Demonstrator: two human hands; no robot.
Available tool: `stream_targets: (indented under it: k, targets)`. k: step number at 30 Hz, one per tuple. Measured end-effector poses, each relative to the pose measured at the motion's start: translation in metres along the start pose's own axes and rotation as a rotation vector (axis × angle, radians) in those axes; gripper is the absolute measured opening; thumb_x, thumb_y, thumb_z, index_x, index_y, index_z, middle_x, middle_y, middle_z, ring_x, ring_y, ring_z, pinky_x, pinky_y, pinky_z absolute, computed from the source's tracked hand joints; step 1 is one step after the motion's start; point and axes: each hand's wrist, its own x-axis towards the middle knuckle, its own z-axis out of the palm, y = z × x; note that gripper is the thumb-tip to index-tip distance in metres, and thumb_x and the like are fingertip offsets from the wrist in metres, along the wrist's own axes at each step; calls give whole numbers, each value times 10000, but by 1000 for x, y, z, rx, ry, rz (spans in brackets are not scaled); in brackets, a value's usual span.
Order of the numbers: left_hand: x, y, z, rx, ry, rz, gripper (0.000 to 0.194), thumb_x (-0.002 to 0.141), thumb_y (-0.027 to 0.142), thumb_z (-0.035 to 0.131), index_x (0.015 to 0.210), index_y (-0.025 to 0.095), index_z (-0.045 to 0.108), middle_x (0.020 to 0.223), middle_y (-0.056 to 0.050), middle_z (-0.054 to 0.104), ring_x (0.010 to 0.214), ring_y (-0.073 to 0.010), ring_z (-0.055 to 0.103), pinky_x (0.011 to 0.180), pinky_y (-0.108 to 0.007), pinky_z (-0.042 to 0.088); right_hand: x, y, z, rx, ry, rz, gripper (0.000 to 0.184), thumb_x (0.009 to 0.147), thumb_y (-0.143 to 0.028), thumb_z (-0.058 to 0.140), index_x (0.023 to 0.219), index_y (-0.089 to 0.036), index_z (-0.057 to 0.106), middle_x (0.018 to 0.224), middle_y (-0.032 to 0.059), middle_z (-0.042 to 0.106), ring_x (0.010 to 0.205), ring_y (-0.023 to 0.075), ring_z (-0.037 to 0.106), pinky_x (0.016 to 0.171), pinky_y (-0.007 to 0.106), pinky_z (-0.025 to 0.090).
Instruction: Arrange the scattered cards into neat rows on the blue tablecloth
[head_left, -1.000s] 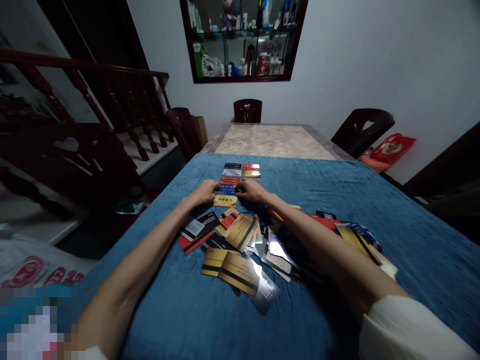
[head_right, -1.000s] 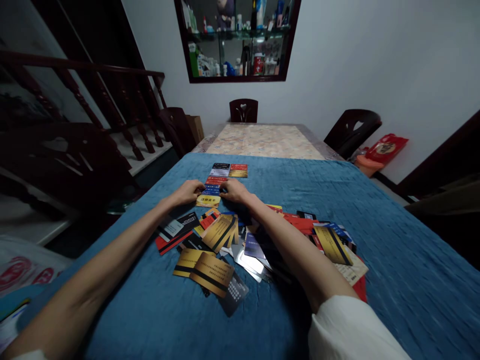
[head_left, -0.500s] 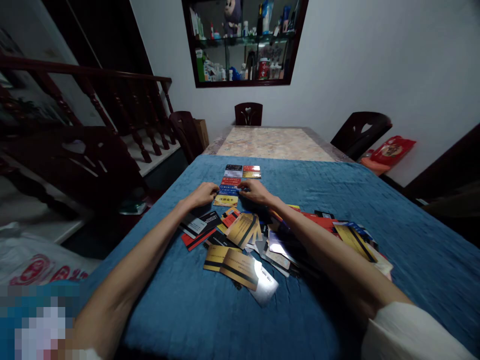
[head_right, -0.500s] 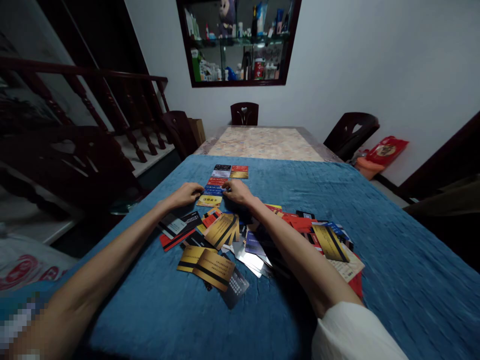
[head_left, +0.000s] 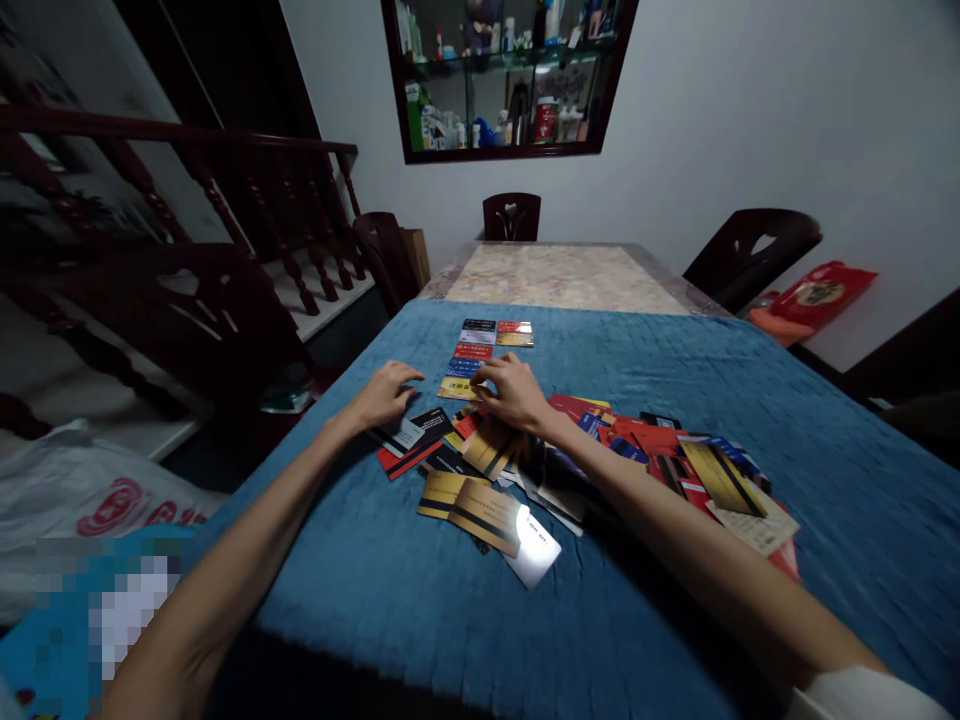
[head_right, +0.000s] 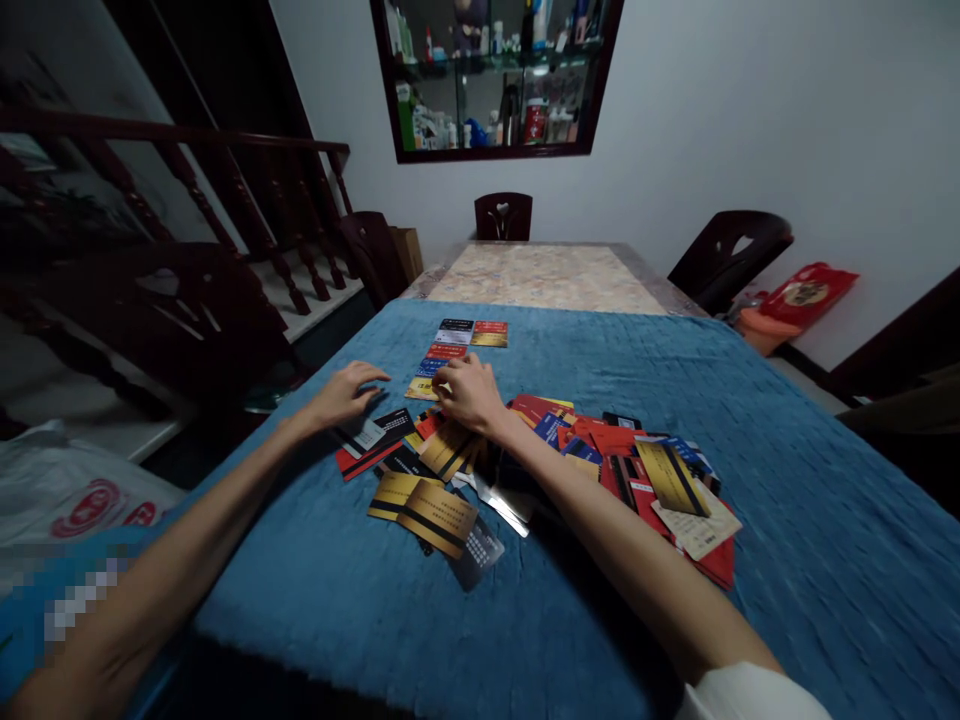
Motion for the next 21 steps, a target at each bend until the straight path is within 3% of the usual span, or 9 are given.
stream_targets:
  k: [6, 10, 15, 21]
  targets:
    - [-36, -10, -16, -43, 40, -45, 315, 863, 243, 536, 1116, 180, 711, 1173, -92, 708, 1151, -248, 567, 1075, -455, 442, -8, -51, 8, -33, -97, -149, 313, 924, -408, 598, 1167, -234, 692, 1218, 105, 673, 1191, 316, 456, 910, 462, 399]
    - [-55, -14, -23, -80, -43, -71, 369, 837, 254, 554, 1173, 199, 697, 1235, -69, 692, 1268, -263, 496, 1134, -462, 396, -12, -75, 17, -55, -168, -223, 442, 926, -515, 567, 1239, -214, 650, 1261, 122, 636, 1203, 322, 430, 926, 464, 379]
    - [-69, -13, -28, -106, -251, -92, 482, 781, 222, 602, 1260, 220, 657, 1362, -58, 627, 1369, -289, 408, 1161, -458, 365, -16, -89, 27, -89, -224, -251, 569, 920, -623, 516, 1264, -186, 634, 1273, 137, 621, 1205, 338, 417, 943, 490, 349]
    - [-73, -14, -31, -133, -297, -73, 484, 819, 270, 641, 1300, 222, 637, 1425, -93, 568, 1370, -279, 407, 1167, -450, 344, -21, -92, 32, -97, -233, -272, 532, 946, -613, 472, 1162, -177, 687, 1229, 134, 640, 1201, 340, 414, 919, 492, 344]
